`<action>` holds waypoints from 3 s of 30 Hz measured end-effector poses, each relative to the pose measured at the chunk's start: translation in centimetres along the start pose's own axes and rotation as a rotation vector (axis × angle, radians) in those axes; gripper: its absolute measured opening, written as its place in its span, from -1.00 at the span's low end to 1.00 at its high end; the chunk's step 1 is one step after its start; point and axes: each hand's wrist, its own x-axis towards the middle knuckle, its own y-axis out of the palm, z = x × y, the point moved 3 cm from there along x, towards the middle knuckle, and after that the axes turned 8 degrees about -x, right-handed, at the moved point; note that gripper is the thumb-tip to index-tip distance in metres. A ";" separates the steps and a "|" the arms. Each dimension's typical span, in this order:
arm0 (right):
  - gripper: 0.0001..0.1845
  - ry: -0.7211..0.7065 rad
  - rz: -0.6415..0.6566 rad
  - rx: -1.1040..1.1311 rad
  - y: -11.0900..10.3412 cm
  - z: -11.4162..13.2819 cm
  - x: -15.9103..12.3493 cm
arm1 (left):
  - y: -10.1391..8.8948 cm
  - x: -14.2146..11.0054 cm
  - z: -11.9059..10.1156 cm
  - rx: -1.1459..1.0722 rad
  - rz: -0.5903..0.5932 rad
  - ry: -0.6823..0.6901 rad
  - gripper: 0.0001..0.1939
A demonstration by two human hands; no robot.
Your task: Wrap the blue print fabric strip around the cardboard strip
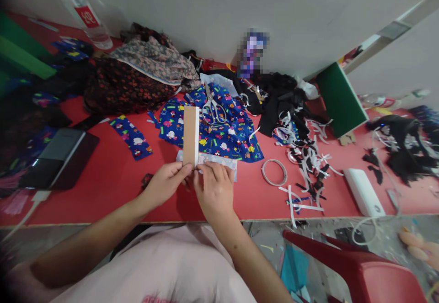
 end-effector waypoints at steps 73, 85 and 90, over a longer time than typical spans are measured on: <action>-0.67 0.531 -0.028 -0.619 -5.2 -19.8 3.4 | 0.1 -0.6 -0.1 -0.204 0.125 -0.200 -0.64; -0.44 0.438 0.279 0.876 0.8 -1.6 2.5 | 1.2 -0.7 -0.9 0.080 0.128 -0.042 -0.60; -0.37 0.322 0.385 0.802 -0.4 -2.2 3.1 | 0.2 -0.7 -2.6 0.191 -0.062 0.074 -0.68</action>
